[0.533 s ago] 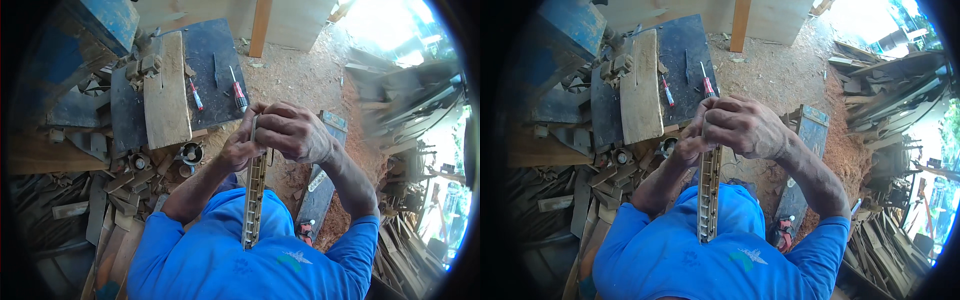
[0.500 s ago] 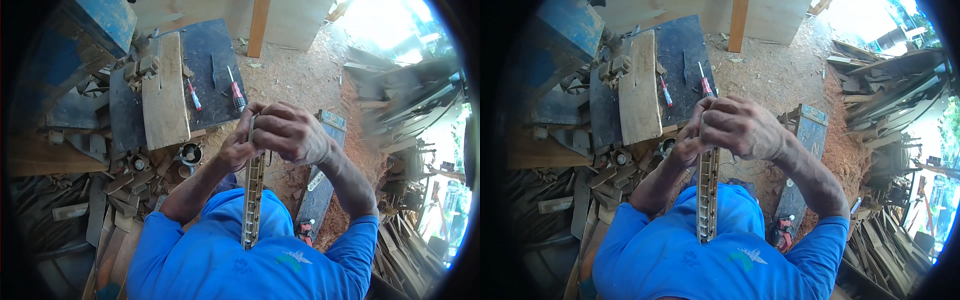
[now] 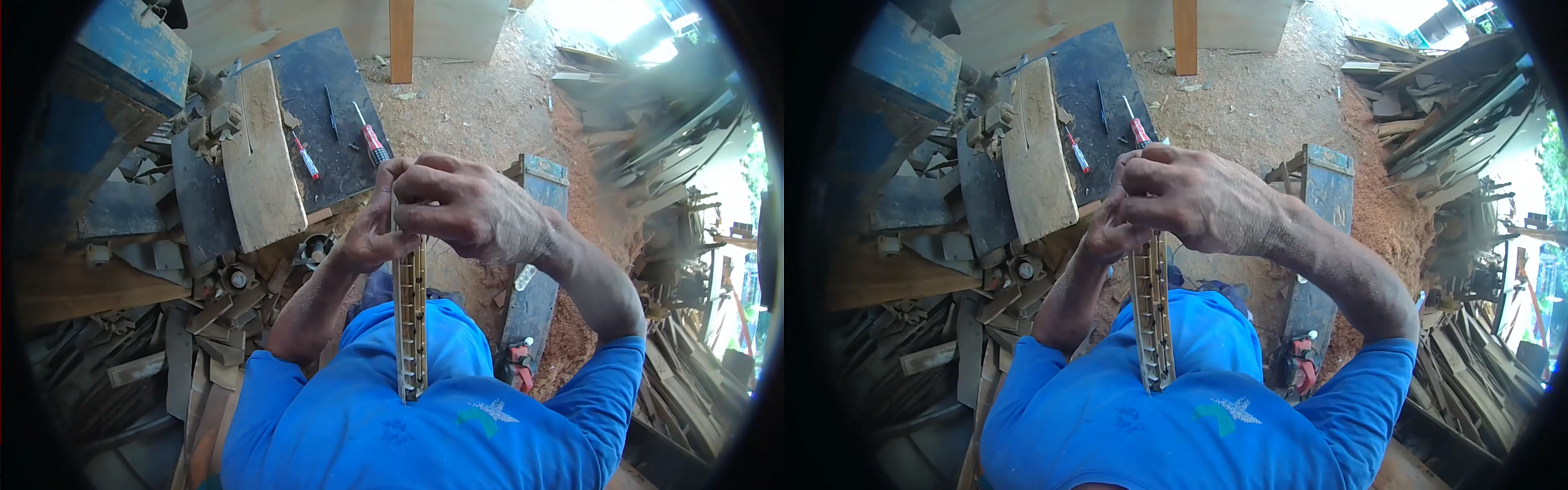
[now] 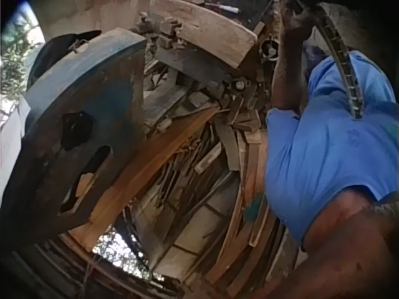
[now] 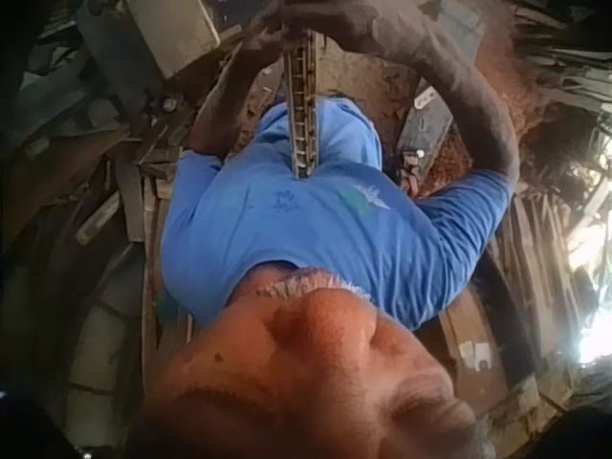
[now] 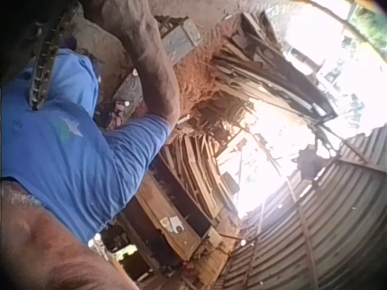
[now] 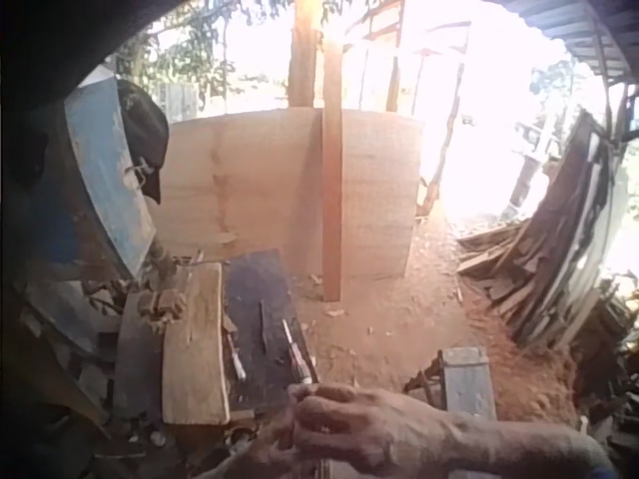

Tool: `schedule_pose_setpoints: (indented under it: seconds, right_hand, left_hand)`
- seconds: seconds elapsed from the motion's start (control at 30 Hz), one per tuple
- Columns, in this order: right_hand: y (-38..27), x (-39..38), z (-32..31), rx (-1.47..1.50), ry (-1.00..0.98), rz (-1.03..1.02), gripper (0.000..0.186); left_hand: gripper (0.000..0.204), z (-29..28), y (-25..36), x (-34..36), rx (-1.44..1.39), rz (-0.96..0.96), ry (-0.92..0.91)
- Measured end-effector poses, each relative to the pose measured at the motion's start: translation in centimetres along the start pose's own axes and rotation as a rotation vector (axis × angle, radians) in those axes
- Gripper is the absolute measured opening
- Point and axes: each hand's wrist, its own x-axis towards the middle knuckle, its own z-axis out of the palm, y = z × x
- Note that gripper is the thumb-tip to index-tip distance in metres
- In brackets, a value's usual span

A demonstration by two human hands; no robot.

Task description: The person uses a screwdriver to tighten components on a small plastic electronic housing and later uses pliers to work with thin wires at a woodworking bench.

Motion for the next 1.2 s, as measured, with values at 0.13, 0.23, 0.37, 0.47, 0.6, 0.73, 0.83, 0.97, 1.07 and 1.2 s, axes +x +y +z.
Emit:
schedule_pose_setpoints:
  seconds: [0.13, 0.23, 0.37, 0.47, 0.6, 0.73, 0.83, 0.97, 1.07, 1.2]
  right_hand:
    - [-1.1, 0.7, -1.2, -0.007, -0.218, 0.114, 0.028]
    - [-3.6, 0.7, -1.7, -0.241, -0.313, 0.222, 0.016]
    - [-5.0, 0.5, -2.2, -0.214, -0.409, 0.480, 0.018]
    - [-4.7, 0.5, -2.4, -0.135, -0.428, 0.464, 0.023]
    - [-1.8, -0.4, -5.1, 0.214, -0.190, 0.483, 0.017]
    - [1.0, -1.2, -4.6, 0.062, 0.010, 0.471, 0.013]
    - [0.8, -1.8, -3.7, 0.038, 0.090, 0.440, 0.010]
    - [-1.1, -4.3, -3.7, -0.486, 0.074, 0.361, 0.016]
    - [-1.5, -6.1, -3.0, -0.443, 0.096, 0.443, 0.017]
    - [-3.6, -7.9, -5.5, -0.644, 0.132, 0.528, 0.014]
  left_hand:
    - [0.090, 0.2, 0.3, -0.3, -0.026, 0.072, -0.080]
    - [0.077, 0.3, 0.2, 0.2, -0.261, 0.106, -0.129]
    - [0.045, -0.6, -0.8, 1.6, 0.248, 0.208, -0.088]
    - [0.048, 0.9, -1.7, 0.4, -0.116, 0.197, 0.031]
    - [0.047, 1.5, -1.6, 1.8, -0.010, 0.162, 0.004]
    - [0.037, 3.0, -2.3, 3.5, -0.393, 0.093, -0.124]
    - [0.026, 3.9, -1.7, 3.3, -0.580, 0.033, -0.072]
    - [0.028, 4.2, -3.0, 3.3, 0.078, 0.151, 0.006]
    - [0.041, 2.7, -4.5, 4.1, 0.773, 0.454, -0.018]
    - [0.017, 7.2, -2.9, 5.7, -0.431, -0.138, 0.044]
